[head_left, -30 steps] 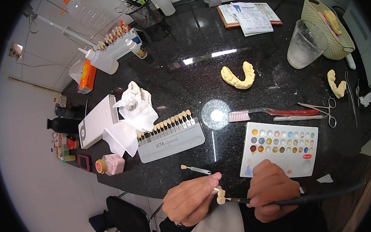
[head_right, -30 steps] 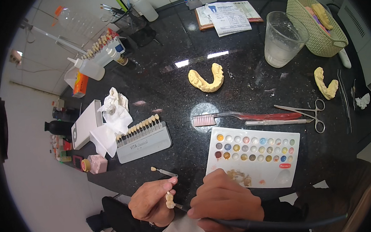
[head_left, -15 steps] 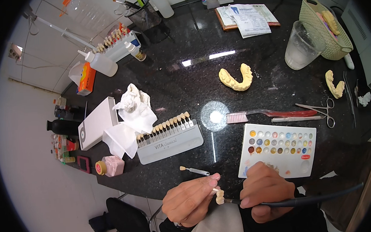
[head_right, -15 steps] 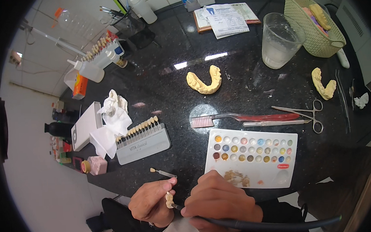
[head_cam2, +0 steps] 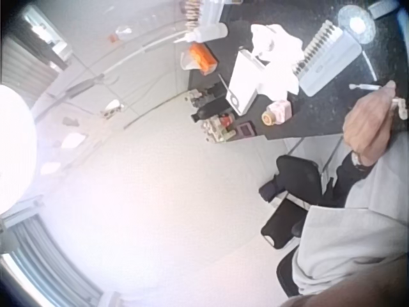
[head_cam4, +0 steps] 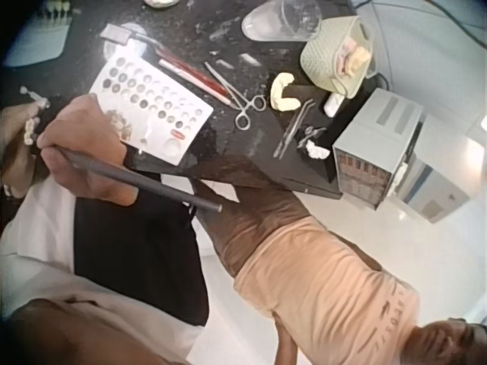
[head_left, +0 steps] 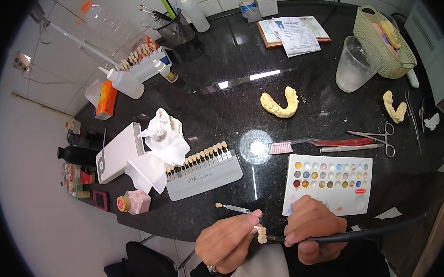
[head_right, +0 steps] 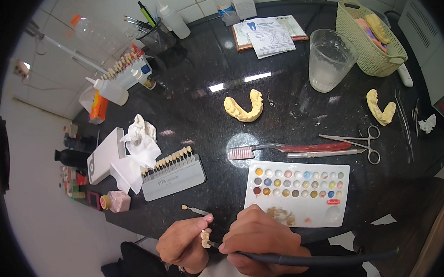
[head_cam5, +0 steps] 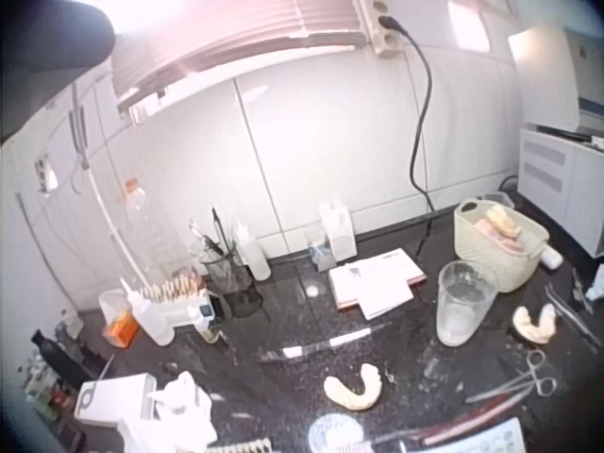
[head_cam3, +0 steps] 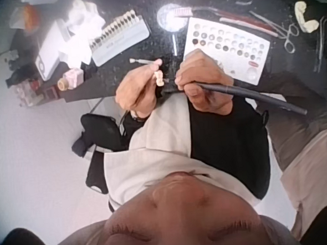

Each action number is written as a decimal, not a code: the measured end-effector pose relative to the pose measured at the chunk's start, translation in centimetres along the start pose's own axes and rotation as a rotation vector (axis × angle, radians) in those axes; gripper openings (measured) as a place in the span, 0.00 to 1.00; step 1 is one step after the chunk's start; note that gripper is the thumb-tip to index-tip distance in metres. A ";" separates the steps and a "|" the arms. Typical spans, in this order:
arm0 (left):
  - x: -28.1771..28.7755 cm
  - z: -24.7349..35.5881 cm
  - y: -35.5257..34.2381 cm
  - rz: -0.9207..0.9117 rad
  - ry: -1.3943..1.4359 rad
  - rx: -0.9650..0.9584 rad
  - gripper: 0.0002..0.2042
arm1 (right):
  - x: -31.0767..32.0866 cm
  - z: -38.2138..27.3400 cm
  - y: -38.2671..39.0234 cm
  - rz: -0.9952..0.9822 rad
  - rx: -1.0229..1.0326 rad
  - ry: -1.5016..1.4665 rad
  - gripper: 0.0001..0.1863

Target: The person applies stains to a dental bridge using a fine brush, repeatedly dipping the brush into a palette of colors and carefully painting the surfaces of the prosthetic teeth.

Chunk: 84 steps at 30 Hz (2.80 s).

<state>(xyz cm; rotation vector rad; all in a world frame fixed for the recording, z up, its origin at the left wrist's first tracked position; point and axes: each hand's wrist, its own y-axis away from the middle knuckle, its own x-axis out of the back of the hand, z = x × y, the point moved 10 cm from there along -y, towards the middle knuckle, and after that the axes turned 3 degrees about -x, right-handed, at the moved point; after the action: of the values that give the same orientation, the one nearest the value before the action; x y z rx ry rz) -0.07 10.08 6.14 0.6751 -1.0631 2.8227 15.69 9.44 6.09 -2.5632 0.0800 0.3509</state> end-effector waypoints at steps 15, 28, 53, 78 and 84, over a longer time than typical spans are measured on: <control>0.1 0.1 -0.2 0.019 -0.045 0.027 0.14 | -0.1 -0.8 0.2 -0.011 0.078 0.064 0.06; -0.1 0.8 -0.4 0.020 -0.002 0.043 0.13 | 1.1 -4.0 1.5 0.123 0.252 0.096 0.07; -0.2 3.8 0.2 0.086 0.074 0.034 0.05 | 8.8 -4.9 6.0 0.628 0.037 -0.361 0.08; -1.2 0.4 0.7 0.067 0.184 0.175 0.05 | 13.4 -6.0 7.3 0.858 0.136 -0.210 0.07; -0.5 0.1 0.8 0.066 0.208 0.194 0.05 | 10.7 -5.7 6.0 0.782 0.083 -0.006 0.10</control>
<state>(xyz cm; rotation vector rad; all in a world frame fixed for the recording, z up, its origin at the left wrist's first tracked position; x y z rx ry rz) 0.24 9.49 5.49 0.3510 -0.8000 2.9972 26.57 1.50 4.80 -2.3445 1.0799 0.6178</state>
